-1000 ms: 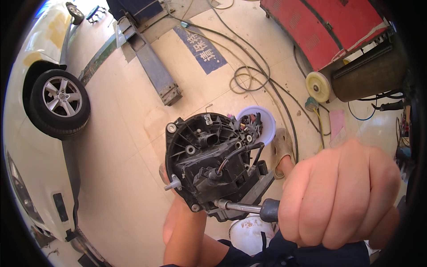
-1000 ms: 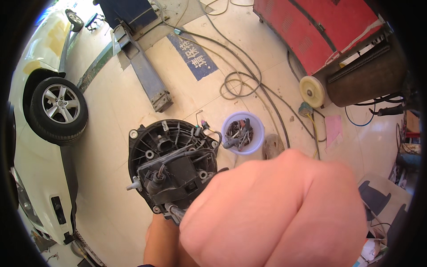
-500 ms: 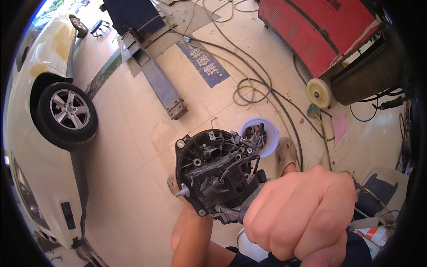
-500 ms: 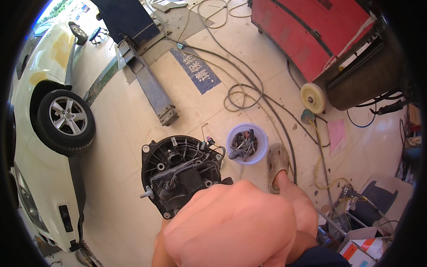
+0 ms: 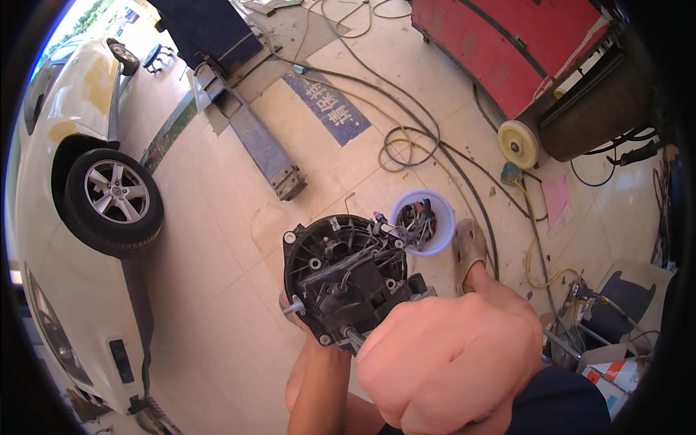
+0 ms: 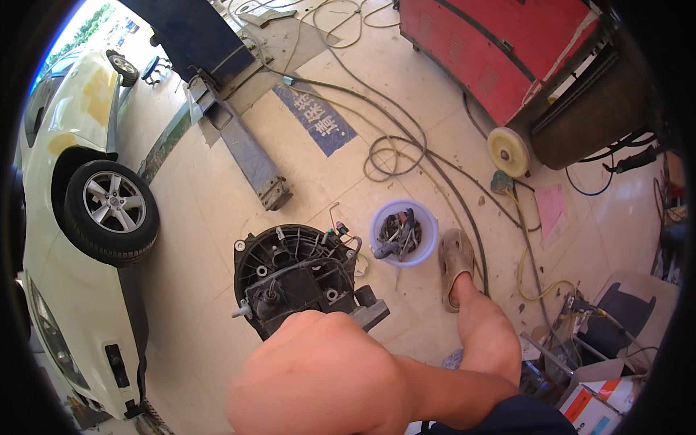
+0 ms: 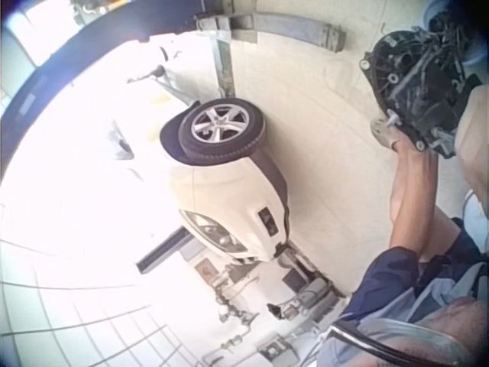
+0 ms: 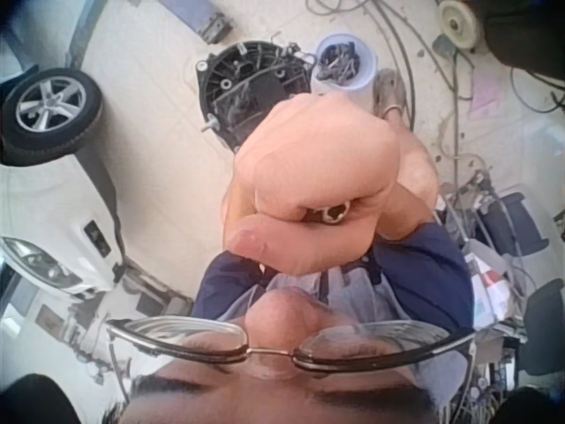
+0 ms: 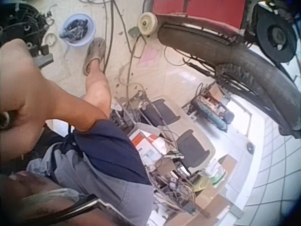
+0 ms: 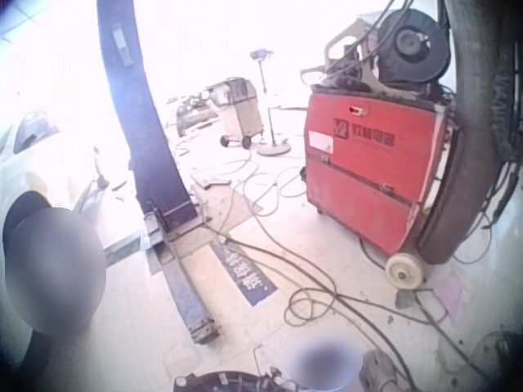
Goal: The person disassembles a car component by detaching wires and removing screws with a screwdriver. They place the screws and smaller detached parts into a purple bowl while sitting on a bucket.
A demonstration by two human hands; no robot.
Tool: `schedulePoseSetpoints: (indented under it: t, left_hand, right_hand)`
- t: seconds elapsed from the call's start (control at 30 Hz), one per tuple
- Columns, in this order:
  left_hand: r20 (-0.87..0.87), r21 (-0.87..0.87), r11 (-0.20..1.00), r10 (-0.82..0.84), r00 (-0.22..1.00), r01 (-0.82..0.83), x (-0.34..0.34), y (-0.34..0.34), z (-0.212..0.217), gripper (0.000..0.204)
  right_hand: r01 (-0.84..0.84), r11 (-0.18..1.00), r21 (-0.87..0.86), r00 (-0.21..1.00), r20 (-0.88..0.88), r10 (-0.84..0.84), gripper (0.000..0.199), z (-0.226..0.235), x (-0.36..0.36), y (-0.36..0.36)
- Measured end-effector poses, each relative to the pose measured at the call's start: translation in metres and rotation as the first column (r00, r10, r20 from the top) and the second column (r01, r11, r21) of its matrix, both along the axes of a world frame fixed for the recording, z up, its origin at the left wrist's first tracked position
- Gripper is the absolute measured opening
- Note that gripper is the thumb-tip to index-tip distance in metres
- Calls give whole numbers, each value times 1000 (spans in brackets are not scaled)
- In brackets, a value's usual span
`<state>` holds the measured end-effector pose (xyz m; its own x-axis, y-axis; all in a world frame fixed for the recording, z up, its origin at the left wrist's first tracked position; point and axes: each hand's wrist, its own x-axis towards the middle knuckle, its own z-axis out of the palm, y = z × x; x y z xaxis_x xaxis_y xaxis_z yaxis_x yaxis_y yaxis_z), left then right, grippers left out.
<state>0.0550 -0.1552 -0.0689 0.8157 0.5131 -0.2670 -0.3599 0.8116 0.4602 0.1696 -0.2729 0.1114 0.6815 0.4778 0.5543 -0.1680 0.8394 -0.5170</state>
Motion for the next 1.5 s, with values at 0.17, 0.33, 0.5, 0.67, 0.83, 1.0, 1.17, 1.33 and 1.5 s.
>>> schedulePoseSetpoints:
  t: [0.17,0.33,0.5,0.67,0.83,1.0,1.17,1.33,1.5]
  left_hand:
    - [4,30,999,12,1000,-12,0,1,-2,68]
    - [9,64,998,27,1000,-27,0,4,-1,69]
    - [19,120,992,35,999,-37,1,5,-1,69]
    - [19,178,983,34,999,-37,2,3,3,70]
    - [20,-78,997,-24,999,26,-1,-5,4,68]
    - [-28,-170,983,-67,997,62,-6,-9,-2,65]
    - [33,-105,994,3,999,1,-2,-14,16,68]
    - [148,21,997,-75,986,73,17,-7,54,73]
    - [219,49,999,11,976,-23,19,-5,63,75]
  right_hand:
    - [12,1000,-9,999,46,-11,28,-16,-3,3]
    - [65,995,74,984,163,-76,21,-21,6,14]
    - [-55,998,-15,973,224,57,13,-4,24,0]
    - [-303,945,-120,948,62,312,20,-3,24,-16]
    - [-380,921,-88,911,136,389,22,-7,31,-10]
    - [-436,900,-14,899,31,437,22,-13,31,-10]
    - [-271,960,-62,956,-128,262,41,-15,19,-14]
    - [90,875,-475,988,-71,-140,38,-1,20,-8]
    - [65,924,-376,964,-217,-156,42,4,21,-9]
